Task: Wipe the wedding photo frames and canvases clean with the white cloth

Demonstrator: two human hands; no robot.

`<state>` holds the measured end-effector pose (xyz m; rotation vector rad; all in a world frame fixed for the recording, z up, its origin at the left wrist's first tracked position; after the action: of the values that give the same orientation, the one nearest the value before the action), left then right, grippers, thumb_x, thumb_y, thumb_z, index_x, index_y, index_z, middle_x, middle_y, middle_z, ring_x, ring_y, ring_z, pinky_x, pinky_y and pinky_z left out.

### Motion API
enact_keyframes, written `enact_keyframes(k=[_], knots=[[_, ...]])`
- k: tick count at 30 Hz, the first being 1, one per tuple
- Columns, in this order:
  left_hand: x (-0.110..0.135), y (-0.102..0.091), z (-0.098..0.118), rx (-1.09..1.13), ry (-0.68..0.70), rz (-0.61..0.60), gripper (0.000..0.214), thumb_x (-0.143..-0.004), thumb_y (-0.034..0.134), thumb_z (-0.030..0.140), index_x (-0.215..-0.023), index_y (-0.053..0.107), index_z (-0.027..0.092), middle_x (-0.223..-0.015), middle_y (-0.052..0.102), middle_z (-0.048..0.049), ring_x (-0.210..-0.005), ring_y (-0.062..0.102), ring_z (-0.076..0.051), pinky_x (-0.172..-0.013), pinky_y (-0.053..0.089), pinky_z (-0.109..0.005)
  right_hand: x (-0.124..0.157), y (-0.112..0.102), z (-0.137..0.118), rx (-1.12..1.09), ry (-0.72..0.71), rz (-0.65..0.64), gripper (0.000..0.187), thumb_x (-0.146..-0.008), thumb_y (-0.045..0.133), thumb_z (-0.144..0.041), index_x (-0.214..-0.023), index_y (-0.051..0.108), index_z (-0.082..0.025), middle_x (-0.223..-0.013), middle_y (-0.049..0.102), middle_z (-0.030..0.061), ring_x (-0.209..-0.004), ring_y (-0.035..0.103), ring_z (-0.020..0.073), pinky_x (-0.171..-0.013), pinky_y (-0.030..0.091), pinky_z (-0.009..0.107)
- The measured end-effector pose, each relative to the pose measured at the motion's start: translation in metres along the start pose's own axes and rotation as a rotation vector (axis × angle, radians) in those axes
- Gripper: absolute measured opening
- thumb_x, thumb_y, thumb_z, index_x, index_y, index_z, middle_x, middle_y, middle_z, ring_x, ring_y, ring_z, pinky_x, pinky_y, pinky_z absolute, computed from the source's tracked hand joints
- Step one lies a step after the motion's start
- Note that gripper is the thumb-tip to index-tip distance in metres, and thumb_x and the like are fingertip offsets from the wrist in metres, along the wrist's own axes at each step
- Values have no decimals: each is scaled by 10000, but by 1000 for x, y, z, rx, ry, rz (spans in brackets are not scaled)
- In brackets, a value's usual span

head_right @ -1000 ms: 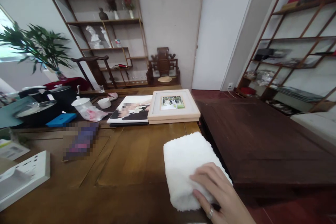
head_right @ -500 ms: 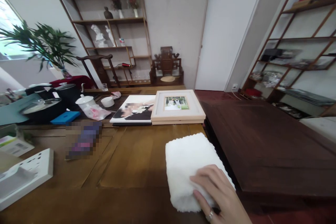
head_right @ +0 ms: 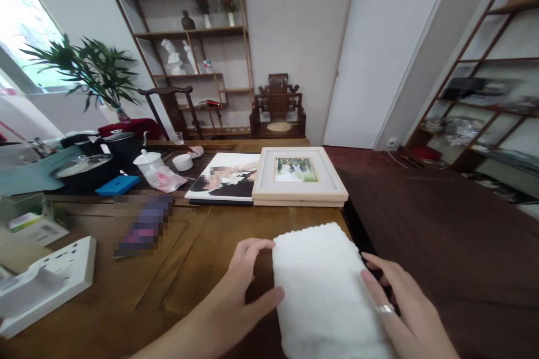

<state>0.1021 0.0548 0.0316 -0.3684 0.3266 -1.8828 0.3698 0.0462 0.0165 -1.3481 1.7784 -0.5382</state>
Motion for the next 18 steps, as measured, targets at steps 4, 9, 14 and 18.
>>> enact_keyframes(k=[4,9,14,18], knots=[[-9,9,3,-41,-66,-153,923,-607,779,460,-1386,330,252,-1522,103,-129,-1334,324,-353,-1062,359,-487,-4,37,3,-147,128,-167,488,-773,606,-512,-1169,541,-234,-1100,675,83,-956,655,272,-782,554,359],[-11,5,-9,-336,86,-55,787,-622,745,159,-1323,394,218,-1551,-69,-141,-1426,56,-387,-1127,199,-545,-10,59,-43,-343,74,-197,270,-842,541,-430,-1012,508,-222,-918,652,64,-801,647,214,-673,554,305],[-2,-6,-3,-509,320,145,642,-644,454,-90,-1190,381,240,-1492,143,-134,-1372,205,-307,-1074,302,-547,-6,31,-79,-146,-216,1,137,-827,589,-351,-813,534,-226,-912,592,60,-624,593,148,-544,528,247],[0,-5,-8,-605,226,197,536,-568,455,-72,-1004,404,237,-1281,344,-127,-1181,359,-310,-893,475,-482,20,26,-91,-235,-286,-42,152,-808,632,-313,-892,532,-237,-870,642,43,-712,670,165,-591,562,186]])
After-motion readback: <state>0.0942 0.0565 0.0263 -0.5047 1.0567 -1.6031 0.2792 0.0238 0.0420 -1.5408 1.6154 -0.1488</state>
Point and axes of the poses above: each hand's wrist, its own x-axis away from the middle knuckle, its own y-axis out of the palm, z = x × y, the point moved 9 cm from there along -x, towards the middle knuckle
